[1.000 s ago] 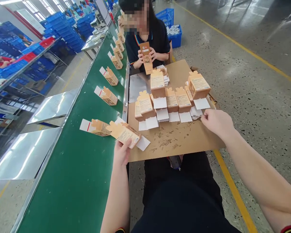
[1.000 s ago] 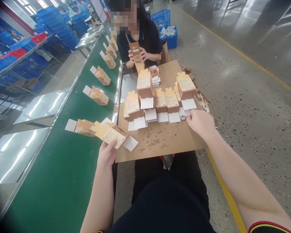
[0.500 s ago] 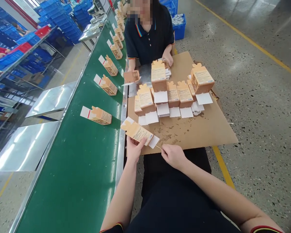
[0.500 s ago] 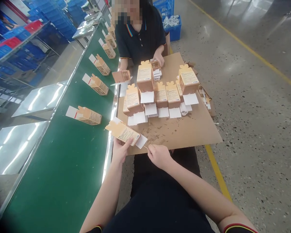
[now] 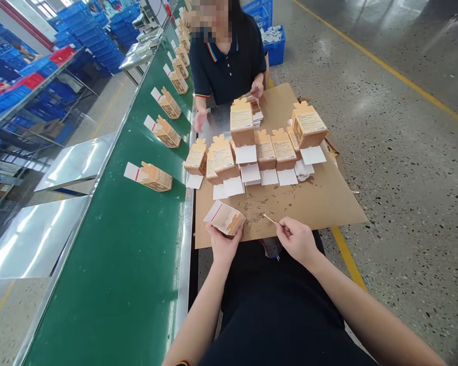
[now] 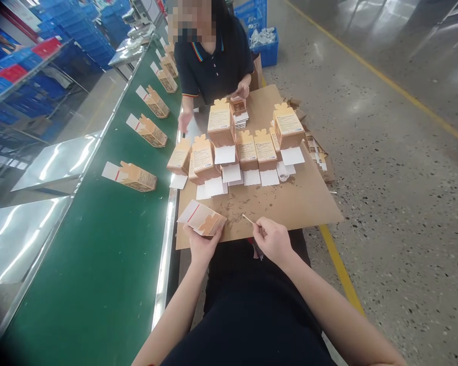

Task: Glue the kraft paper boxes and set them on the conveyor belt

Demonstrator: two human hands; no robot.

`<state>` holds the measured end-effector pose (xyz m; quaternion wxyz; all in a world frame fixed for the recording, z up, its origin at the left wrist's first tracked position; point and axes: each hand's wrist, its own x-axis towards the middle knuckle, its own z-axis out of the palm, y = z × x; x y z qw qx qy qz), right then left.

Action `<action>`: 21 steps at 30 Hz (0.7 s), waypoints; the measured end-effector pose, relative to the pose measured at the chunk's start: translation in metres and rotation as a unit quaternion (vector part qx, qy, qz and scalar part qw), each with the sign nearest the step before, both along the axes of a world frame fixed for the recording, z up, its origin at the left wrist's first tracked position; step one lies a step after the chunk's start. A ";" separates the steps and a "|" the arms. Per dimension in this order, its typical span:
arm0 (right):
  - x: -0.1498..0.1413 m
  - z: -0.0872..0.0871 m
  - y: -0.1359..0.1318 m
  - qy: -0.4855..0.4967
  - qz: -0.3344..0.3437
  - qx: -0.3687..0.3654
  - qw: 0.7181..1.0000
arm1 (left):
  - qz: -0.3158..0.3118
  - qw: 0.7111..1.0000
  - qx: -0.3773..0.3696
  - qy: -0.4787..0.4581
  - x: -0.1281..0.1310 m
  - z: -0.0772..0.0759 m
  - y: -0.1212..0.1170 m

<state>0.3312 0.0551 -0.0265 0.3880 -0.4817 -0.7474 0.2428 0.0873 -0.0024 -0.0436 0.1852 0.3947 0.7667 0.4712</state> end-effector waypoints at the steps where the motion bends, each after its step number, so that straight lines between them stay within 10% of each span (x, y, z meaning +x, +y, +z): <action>1: -0.001 0.001 -0.001 0.003 0.000 -0.003 1.000 | 0.002 1.000 -0.006 -0.001 0.001 0.000 0.001; 7: -0.007 0.006 -0.003 0.014 0.020 -0.049 0.999 | 0.044 0.998 0.013 -0.046 -0.024 0.014 -0.003; 13: 0.003 0.010 -0.001 0.031 0.009 -0.078 0.996 | 0.237 0.964 0.121 -0.003 -0.143 0.035 -0.042; 21: 0.006 0.024 0.020 0.034 0.025 -0.081 0.996 | 0.224 0.973 0.050 -0.014 -0.190 0.008 -0.052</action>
